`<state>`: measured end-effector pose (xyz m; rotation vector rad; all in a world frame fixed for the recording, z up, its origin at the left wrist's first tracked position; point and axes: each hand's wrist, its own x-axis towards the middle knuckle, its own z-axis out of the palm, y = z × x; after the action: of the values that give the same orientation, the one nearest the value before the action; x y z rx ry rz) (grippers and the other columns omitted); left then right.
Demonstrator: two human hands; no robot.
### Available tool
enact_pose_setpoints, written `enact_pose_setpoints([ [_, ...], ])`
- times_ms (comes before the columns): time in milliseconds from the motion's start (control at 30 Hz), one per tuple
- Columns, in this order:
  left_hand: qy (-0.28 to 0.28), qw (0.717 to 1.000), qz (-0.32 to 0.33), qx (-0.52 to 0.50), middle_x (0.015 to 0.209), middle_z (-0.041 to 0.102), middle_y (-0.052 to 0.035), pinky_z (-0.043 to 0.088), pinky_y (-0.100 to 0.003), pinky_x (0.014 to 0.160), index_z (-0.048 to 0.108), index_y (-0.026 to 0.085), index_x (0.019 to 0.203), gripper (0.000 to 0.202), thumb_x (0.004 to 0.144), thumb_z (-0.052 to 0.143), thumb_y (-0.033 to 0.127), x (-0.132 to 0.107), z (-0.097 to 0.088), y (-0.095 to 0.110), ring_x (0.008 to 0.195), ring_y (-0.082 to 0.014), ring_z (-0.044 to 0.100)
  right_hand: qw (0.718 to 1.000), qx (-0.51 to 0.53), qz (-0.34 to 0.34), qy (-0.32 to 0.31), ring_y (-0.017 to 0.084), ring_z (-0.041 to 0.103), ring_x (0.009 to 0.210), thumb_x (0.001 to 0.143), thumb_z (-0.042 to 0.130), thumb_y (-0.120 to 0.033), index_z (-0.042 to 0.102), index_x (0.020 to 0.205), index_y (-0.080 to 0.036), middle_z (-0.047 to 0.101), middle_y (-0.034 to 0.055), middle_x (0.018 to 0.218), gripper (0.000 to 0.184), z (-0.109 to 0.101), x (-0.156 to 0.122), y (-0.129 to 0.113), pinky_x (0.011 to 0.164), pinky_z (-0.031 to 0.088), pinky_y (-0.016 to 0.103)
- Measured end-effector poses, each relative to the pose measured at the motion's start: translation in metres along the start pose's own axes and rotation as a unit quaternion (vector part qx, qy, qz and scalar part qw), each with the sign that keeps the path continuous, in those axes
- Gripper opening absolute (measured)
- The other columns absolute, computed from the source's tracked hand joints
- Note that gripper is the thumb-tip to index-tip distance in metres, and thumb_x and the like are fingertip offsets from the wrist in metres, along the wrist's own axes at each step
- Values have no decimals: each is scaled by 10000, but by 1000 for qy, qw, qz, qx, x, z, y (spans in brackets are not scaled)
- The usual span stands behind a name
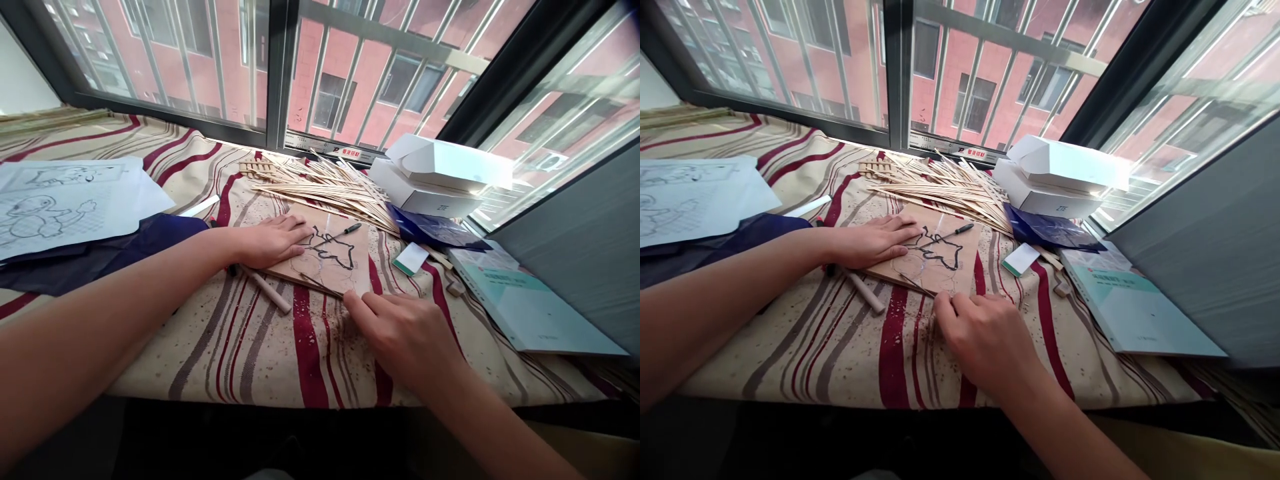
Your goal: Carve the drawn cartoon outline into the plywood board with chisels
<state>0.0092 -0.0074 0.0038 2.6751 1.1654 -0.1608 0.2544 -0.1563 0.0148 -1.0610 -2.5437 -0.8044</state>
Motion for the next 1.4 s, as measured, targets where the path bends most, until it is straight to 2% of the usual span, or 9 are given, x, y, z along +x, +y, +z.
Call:
enact_pose_setpoints([
  [100, -3, 1000, -9, 7, 1813, 188, -167, 131, -519, 1339, 270, 184, 1709, 689, 1103, 260, 511, 1, 0, 0, 1674, -359, 133, 999, -25, 21, -1, 167, 534, 512, 865, 506, 32, 764, 870, -131, 589, -3, 593, 306, -2, -3, -9, 575, 275, 328],
  [233, 0, 1000, -13, -1, 1813, 189, -166, 136, -520, 1339, 272, 185, 1709, 691, 1102, 253, 516, 1, -1, 2, 1674, -356, 139, 1000, -14, 11, 2, 161, 544, 529, 846, 509, 47, 768, 921, -127, 618, -3, 611, 321, 0, -4, -11, 574, 294, 320],
  [367, 0, 1000, -11, -2, 1810, 188, -177, 122, -515, 1341, 276, 176, 1710, 686, 1110, 254, 509, 0, 0, 4, 1673, -355, 138, 1000, -19, 20, 8, 158, 527, 514, 833, 515, 41, 743, 831, -148, 584, -6, 589, 296, 2, -4, -5, 564, 265, 334],
  [467, 0, 1000, -18, -1, 1804, 185, -196, 101, -507, 1343, 269, 158, 1713, 684, 1117, 260, 493, 0, 1, 3, 1677, -353, 118, 1000, -6, 11, 17, 160, 518, 515, 863, 501, 30, 741, 838, -152, 581, -8, 592, 302, 6, -6, 0, 565, 250, 337],
  [633, 9, 1000, -1, 5, 1808, 199, -170, 135, -529, 1336, 262, 208, 1713, 670, 1120, 255, 520, 1, 4, -2, 1673, -342, 143, 999, 20, 26, 9, 165, 510, 504, 876, 497, 22, 717, 812, -160, 583, -10, 597, 292, 13, -5, -2, 552, 251, 331],
  [867, 5, 1000, -1, -2, 1804, 204, -170, 147, -525, 1334, 260, 208, 1713, 674, 1116, 252, 521, 0, 2, -1, 1668, -350, 157, 999, -15, 44, -9, 182, 604, 510, 834, 514, 33, 776, 886, -120, 635, 19, 609, 308, 4, 7, -23, 550, 278, 336],
  [1167, 14, 1000, 5, -9, 1806, 206, -156, 153, -536, 1334, 273, 229, 1708, 671, 1114, 251, 539, 0, 4, -3, 1665, -347, 169, 990, -60, 124, -38, 213, 646, 510, 790, 569, 23, 794, 928, -78, 652, 63, 624, 283, 1, 20, -62, 534, 331, 332],
  [1267, 10, 1000, -5, -6, 1806, 188, -179, 139, -528, 1337, 276, 191, 1707, 673, 1113, 262, 507, 1, 4, -1, 1667, -353, 159, 987, -70, 140, -36, 211, 643, 493, 795, 562, 27, 781, 889, -70, 649, 74, 606, 258, -1, 25, -68, 514, 352, 318],
  [1400, 5, 1000, -2, -11, 1809, 174, -196, 143, -540, 1335, 275, 167, 1708, 677, 1116, 257, 494, 0, 2, 1, 1671, -365, 147, 989, -68, 124, -35, 208, 652, 467, 740, 568, 51, 802, 913, -51, 664, 74, 596, 308, -7, 30, -68, 480, 390, 298],
])
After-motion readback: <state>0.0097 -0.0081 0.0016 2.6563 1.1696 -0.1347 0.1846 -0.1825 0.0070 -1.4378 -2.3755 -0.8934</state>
